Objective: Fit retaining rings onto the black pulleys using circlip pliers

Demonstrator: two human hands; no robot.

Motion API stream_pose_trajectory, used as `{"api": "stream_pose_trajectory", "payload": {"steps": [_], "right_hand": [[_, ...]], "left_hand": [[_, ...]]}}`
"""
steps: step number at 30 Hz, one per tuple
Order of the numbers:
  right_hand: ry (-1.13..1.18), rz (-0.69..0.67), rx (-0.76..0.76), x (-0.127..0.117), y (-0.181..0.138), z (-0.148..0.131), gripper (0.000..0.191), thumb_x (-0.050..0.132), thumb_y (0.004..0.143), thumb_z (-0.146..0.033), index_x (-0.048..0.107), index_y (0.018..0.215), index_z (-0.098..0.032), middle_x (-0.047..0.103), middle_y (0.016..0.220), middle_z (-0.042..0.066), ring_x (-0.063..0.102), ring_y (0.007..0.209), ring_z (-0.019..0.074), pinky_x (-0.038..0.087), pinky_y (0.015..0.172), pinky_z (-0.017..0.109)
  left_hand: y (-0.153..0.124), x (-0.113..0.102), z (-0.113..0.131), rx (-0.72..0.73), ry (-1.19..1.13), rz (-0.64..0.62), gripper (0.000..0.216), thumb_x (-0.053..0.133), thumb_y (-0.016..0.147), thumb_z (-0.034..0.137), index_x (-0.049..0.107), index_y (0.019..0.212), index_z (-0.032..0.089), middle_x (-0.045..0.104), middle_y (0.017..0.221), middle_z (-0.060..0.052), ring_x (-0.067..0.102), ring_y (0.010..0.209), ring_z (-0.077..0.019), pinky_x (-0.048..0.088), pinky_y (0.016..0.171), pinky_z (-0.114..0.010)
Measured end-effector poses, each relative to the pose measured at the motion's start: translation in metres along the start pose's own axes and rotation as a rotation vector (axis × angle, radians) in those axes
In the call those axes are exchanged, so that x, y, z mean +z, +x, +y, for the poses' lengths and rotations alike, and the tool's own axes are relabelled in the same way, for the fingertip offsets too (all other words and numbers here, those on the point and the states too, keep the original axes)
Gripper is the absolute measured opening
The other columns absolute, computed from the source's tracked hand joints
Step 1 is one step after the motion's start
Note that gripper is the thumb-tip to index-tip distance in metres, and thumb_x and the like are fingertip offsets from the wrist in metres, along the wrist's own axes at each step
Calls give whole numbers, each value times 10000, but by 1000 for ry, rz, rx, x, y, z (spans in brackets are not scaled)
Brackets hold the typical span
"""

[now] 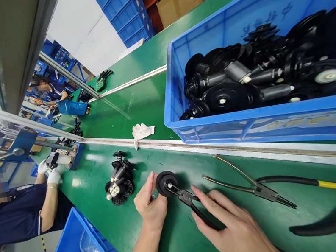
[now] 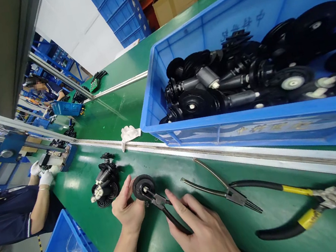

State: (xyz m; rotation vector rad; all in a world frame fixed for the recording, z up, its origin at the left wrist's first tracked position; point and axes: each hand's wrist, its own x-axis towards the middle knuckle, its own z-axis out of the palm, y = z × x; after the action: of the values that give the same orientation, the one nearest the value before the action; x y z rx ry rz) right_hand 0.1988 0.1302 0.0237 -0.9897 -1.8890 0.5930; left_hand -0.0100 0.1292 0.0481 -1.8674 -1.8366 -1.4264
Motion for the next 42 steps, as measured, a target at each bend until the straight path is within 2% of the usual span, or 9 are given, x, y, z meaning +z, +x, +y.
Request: {"api": "stream_pose_trajectory", "payload": {"steps": [11, 18, 25, 29, 32, 35, 38, 40, 42], "right_hand": [[10, -13, 23, 2, -4, 1, 509, 588, 1040, -241, 551, 1548, -247, 642, 913, 21, 685, 694, 135, 563, 667, 271], [39, -23, 34, 2, -5, 3, 557, 556, 1023, -190, 525, 1572, -273, 621, 896, 12, 650, 654, 129, 556, 639, 262], [21, -34, 45, 3, -7, 5, 571, 543, 1021, -202, 509, 1582, -300, 661, 935, 16, 688, 672, 145, 582, 653, 281], [-44, -57, 60, 4, -6, 3, 534, 519, 1028, -254, 531, 1558, -314, 717, 1027, 33, 742, 719, 179, 617, 659, 309], [-93, -72, 52, 5, -5, 0, 532, 506, 1019, -265, 545, 1548, -299, 739, 1032, 33, 757, 702, 201, 617, 603, 334], [-90, -84, 48, 5, -4, 1, 543, 517, 1009, -263, 556, 1551, -289, 739, 1008, 37, 754, 686, 204, 608, 562, 330], [53, -70, 92, 5, -4, 6, 566, 574, 1004, -270, 553, 1569, -290, 734, 1039, 60, 767, 798, 197, 650, 671, 298], [213, -61, 157, 5, -5, 8, 573, 604, 1002, -280, 554, 1573, -268, 723, 1025, 70, 753, 821, 178, 658, 717, 269], [373, -65, 241, 7, -7, 10, 566, 603, 1007, -299, 561, 1569, -246, 715, 1002, 71, 720, 764, 153, 646, 679, 238]], "left_hand": [[-1, -1, -1, -14, 31, -7, 487, 786, 850, 101, 760, 1322, 216, 878, 1015, -68, 864, 834, -224, 715, 736, -251], [-2, -1, -2, -24, 16, -14, 513, 788, 842, 89, 754, 1335, 225, 878, 1033, -60, 864, 854, -210, 715, 799, -255], [-2, 0, -2, -27, 29, 0, 495, 799, 830, 101, 772, 1310, 218, 878, 1025, -62, 864, 838, -215, 717, 801, -258], [-2, 0, -5, -36, 20, 4, 514, 796, 819, 96, 775, 1314, 234, 878, 1014, -47, 862, 823, -207, 715, 784, -245], [-3, -2, -9, -53, -1, -11, 527, 793, 814, 109, 769, 1324, 240, 878, 1018, -39, 862, 819, -204, 716, 780, -250], [-5, -1, -12, -146, -42, -46, 532, 808, 795, 132, 772, 1318, 224, 879, 1002, -42, 861, 821, -209, 710, 743, -235], [-7, 6, -11, -334, -151, -76, 535, 858, 758, 203, 787, 1288, 179, 881, 928, -54, 858, 795, -224, 708, 714, -242], [-6, 11, -7, -499, -268, -49, 621, 930, 709, 274, 778, 1298, 153, 881, 958, -85, 861, 826, -251, 722, 767, -290], [-1, 12, -3, -666, -389, 28, 779, 997, 655, 317, 733, 1369, 148, 875, 1030, -121, 862, 889, -279, 727, 823, -336]]}}
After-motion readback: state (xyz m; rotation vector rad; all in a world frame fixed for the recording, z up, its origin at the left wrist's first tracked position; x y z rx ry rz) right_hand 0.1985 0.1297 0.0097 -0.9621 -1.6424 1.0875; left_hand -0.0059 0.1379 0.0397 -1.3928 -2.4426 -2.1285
